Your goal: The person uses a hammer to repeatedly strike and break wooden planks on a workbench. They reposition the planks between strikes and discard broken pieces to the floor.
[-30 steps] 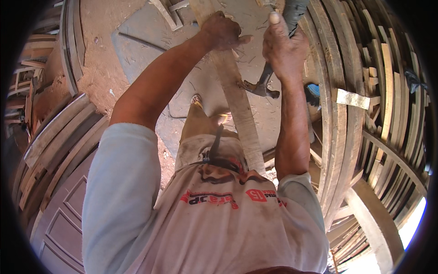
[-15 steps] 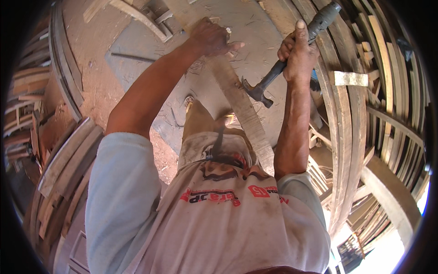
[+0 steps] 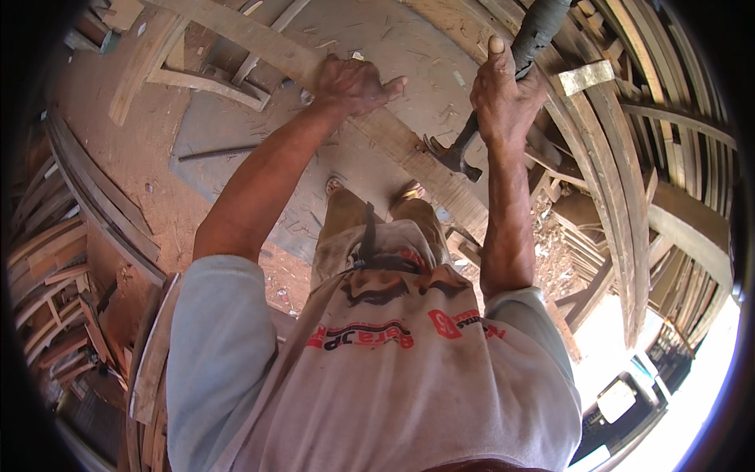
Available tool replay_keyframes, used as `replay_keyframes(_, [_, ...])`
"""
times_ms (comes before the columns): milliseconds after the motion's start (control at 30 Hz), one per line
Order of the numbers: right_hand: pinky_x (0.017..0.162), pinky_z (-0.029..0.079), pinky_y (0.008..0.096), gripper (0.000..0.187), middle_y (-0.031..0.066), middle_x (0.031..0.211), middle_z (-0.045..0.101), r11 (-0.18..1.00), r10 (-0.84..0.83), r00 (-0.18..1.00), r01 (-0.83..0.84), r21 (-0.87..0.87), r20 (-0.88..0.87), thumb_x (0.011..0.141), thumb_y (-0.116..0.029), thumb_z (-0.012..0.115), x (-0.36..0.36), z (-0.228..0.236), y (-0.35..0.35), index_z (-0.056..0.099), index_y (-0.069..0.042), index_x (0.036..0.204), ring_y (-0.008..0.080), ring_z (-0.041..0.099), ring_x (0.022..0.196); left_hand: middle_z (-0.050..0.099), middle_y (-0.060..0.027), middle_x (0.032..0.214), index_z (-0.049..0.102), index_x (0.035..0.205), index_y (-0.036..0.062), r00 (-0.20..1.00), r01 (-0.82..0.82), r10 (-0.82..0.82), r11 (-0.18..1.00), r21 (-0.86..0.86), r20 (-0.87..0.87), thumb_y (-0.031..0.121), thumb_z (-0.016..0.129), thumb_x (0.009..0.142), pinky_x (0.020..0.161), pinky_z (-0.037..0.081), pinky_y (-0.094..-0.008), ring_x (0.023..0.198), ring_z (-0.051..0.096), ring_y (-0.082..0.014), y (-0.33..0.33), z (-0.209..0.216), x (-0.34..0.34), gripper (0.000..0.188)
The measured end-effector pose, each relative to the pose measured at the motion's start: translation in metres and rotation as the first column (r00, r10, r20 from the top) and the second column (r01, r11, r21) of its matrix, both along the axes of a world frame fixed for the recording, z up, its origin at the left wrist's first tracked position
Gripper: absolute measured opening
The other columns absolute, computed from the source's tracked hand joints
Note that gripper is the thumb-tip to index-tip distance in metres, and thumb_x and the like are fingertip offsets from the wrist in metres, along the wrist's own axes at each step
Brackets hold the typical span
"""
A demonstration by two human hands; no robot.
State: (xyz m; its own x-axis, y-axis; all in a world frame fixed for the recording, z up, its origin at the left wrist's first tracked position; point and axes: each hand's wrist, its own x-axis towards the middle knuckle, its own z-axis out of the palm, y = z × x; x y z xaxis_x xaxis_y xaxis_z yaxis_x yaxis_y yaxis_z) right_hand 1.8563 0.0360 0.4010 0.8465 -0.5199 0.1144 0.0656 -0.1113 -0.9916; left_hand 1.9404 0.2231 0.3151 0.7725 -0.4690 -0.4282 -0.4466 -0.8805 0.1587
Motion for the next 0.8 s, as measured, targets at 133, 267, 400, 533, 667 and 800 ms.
replay_keyframes(133, [0.048,0.043,0.0252,0.044,-0.0023,0.058,0.053,0.98,-0.057,0.998,0.054,-0.192,-0.011,0.093,-0.044,0.076,-0.017,0.01,0.018,0.06,-0.004,0.085,0.0058,0.052,0.053,0.076,-0.0134,0.089,0.079,0.093,0.0088,0.998,0.014,-0.013,1.0,0.005,-0.066,0.081,0.036,0.092,0.095,0.047,-0.0458,0.096,0.071,-0.0279,0.001,0.004,0.001,0.084])
replay_keyframes(267, [0.05,0.05,0.0293,0.045,0.0001,0.064,0.062,0.945,-0.058,0.998,0.065,-0.321,0.032,0.092,-0.043,0.078,-0.031,0.018,0.04,0.064,-0.001,0.1,0.0093,0.06,0.056,0.076,-0.0127,0.091,0.079,0.093,0.0089,0.999,0.011,-0.01,0.999,0.036,-0.054,0.077,0.04,0.093,0.094,0.047,-0.0458,0.097,0.071,-0.0274,-0.002,0.013,-0.001,0.079])
replay_keyframes(400, [0.056,0.057,0.0331,0.046,0.0087,0.071,0.068,0.906,-0.01,0.998,0.035,-0.422,0.061,0.087,-0.041,0.082,-0.046,0.018,0.065,0.062,-0.001,0.099,0.016,0.071,0.065,0.076,-0.0113,0.091,0.079,0.093,0.0099,0.998,0.052,-0.053,0.999,0.013,0.04,0.071,0.037,0.098,0.092,0.045,-0.0458,0.095,0.072,-0.0272,0.001,0.008,-0.003,0.075])
replay_keyframes(533, [0.056,0.059,0.0334,0.048,0.013,0.073,0.068,0.829,0.003,0.988,0.083,-0.552,0.153,0.081,-0.039,0.087,-0.063,0.009,0.07,0.061,-0.001,0.098,0.0202,0.073,0.064,0.075,-0.012,0.094,0.074,0.103,0.0108,0.978,0.117,-0.095,0.986,-0.117,0.184,0.068,0.041,0.097,0.09,0.046,-0.0466,0.095,0.071,-0.0289,0.01,-0.013,-0.002,0.067])
replay_keyframes(667, [0.054,0.057,0.0353,0.046,0.0108,0.073,0.066,0.773,0.079,0.958,0.115,-0.624,0.275,0.077,-0.036,0.089,-0.074,0.0,0.083,0.063,-0.004,0.095,0.0234,0.07,0.06,0.069,-0.0142,0.095,0.057,0.124,0.0158,0.769,0.505,-0.391,0.857,-0.105,0.506,0.057,0.052,0.095,0.084,0.049,-0.0498,0.093,0.069,-0.0311,0.035,-0.075,0.016,0.051])
replay_keyframes(800, [0.052,0.053,0.0372,0.042,0.009,0.071,0.063,0.776,0.145,0.934,0.097,-0.623,0.326,0.066,-0.023,0.092,-0.085,0.004,0.09,0.064,-0.005,0.092,0.026,0.067,0.059,0.064,-0.0178,0.098,0.037,0.152,0.0236,0.681,0.62,-0.514,0.783,-0.039,0.522,0.049,0.06,0.094,0.076,0.052,-0.0552,0.092,0.067,-0.0333,0.044,-0.056,0.005,0.067])
